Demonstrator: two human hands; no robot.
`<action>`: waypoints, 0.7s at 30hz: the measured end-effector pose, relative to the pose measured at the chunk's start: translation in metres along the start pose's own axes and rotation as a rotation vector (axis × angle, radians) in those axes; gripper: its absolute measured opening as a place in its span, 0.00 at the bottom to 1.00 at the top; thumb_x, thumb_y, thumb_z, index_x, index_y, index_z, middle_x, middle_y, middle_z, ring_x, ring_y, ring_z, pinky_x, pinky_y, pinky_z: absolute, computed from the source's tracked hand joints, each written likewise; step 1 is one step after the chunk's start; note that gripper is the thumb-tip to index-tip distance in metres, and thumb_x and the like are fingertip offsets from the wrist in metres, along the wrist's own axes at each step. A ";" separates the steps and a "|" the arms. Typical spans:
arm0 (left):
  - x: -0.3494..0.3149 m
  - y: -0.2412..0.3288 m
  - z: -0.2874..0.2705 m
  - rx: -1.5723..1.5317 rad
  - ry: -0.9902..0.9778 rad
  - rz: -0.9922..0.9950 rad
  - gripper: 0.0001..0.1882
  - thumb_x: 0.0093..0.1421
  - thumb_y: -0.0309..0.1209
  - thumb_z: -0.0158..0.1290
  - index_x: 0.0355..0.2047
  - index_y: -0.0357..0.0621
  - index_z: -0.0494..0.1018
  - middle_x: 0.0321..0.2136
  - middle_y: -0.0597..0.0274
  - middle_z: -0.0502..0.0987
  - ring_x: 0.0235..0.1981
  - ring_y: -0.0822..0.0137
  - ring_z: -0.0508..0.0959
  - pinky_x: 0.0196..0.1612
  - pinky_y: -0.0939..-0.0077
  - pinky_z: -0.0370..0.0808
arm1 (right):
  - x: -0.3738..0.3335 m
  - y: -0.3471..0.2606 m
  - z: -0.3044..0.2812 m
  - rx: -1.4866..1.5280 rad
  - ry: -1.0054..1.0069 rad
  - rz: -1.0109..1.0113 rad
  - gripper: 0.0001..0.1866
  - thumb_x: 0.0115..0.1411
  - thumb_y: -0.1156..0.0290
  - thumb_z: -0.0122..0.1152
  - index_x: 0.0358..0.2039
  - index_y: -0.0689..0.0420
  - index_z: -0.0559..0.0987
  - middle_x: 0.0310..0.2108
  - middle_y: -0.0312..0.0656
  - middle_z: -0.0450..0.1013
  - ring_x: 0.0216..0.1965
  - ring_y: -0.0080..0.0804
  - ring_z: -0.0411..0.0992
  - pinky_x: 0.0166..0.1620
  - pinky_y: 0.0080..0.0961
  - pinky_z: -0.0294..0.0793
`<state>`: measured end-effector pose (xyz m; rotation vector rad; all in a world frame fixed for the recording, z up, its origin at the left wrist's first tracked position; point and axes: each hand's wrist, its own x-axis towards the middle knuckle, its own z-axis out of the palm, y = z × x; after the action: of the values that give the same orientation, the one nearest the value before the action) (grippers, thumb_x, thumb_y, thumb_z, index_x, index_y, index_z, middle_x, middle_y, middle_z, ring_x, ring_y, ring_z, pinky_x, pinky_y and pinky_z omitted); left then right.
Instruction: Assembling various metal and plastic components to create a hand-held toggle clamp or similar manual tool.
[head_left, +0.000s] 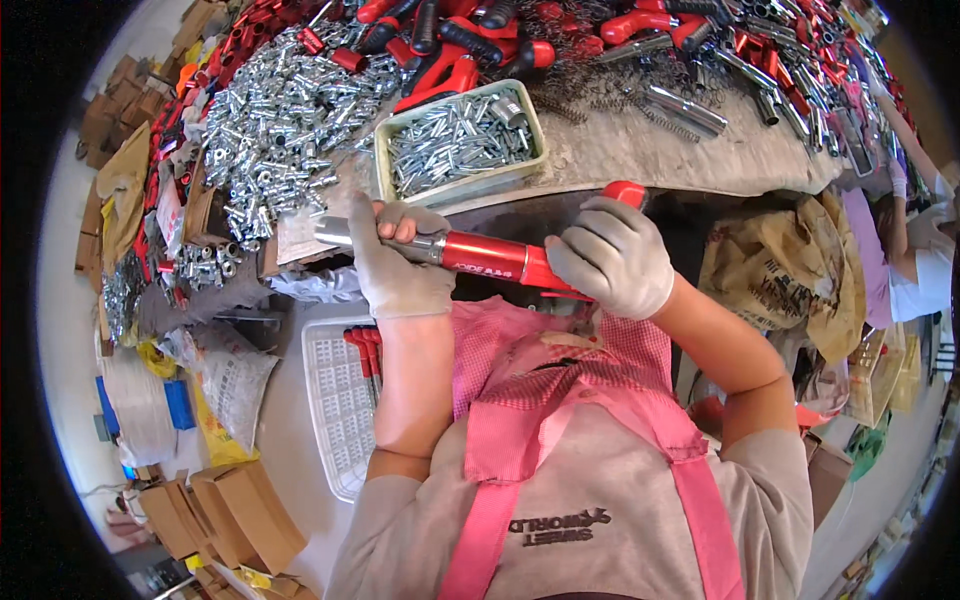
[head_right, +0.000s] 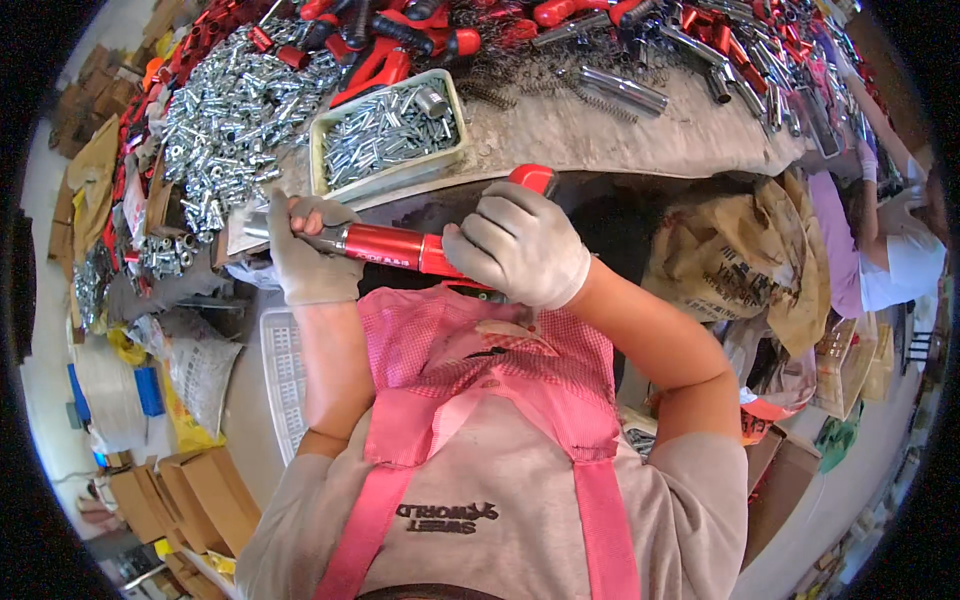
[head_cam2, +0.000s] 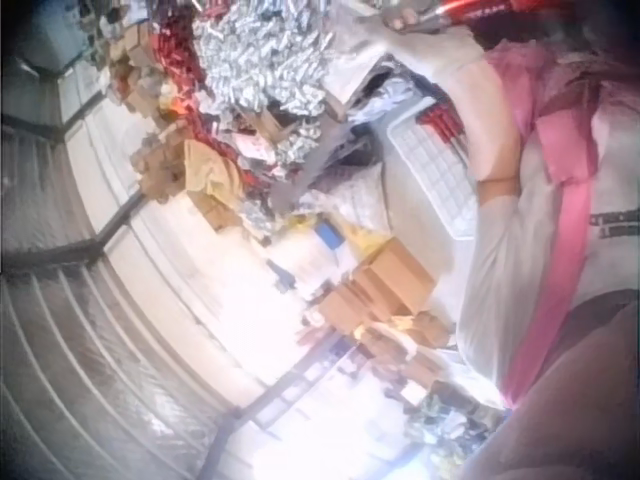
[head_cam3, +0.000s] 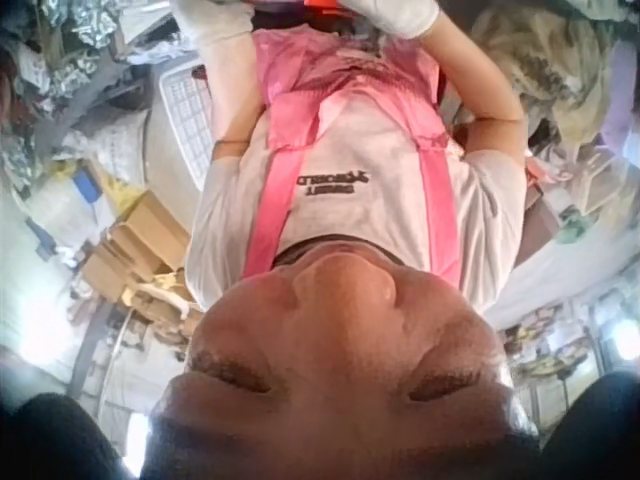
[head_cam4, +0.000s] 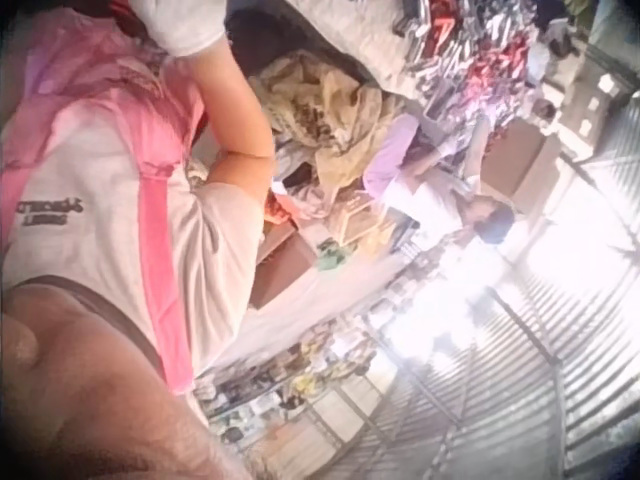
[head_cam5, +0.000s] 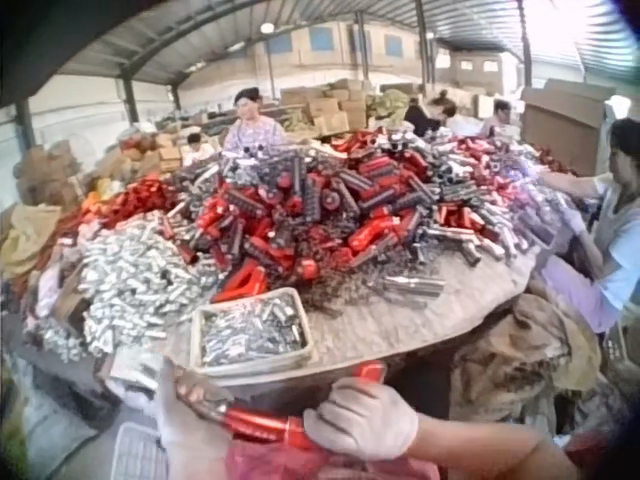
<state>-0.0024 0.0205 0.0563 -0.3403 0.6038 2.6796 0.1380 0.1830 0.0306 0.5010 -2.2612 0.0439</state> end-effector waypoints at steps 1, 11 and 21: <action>-0.002 -0.005 -0.001 0.022 -0.029 -0.032 0.13 0.58 0.35 0.52 0.22 0.50 0.60 0.13 0.77 0.59 0.14 0.80 0.60 0.19 0.85 0.61 | -0.003 0.001 -0.003 -0.014 -0.017 0.009 0.18 0.36 0.71 0.58 0.32 0.58 0.74 0.27 0.40 0.70 0.28 0.37 0.69 0.36 0.35 0.72; -0.011 -0.016 0.032 -0.133 -1.027 -0.373 0.07 0.54 0.28 0.48 0.19 0.46 0.65 0.08 0.74 0.63 0.07 0.81 0.62 0.16 0.84 0.64 | -0.044 -0.070 0.023 2.740 0.184 1.134 0.09 0.49 0.75 0.64 0.28 0.60 0.71 0.19 0.40 0.69 0.21 0.27 0.68 0.29 0.26 0.70; -0.017 -0.043 0.038 0.209 -0.647 -0.295 0.12 0.61 0.30 0.46 0.21 0.44 0.61 0.12 0.72 0.58 0.12 0.80 0.60 0.18 0.84 0.59 | -0.059 -0.062 -0.028 0.681 0.200 0.909 0.16 0.39 0.68 0.68 0.29 0.55 0.73 0.23 0.40 0.73 0.26 0.38 0.73 0.30 0.32 0.71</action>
<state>0.0251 0.0686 0.0789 0.4482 0.5607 2.2263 0.2158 0.1517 -0.0014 -0.2353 -2.0508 1.2783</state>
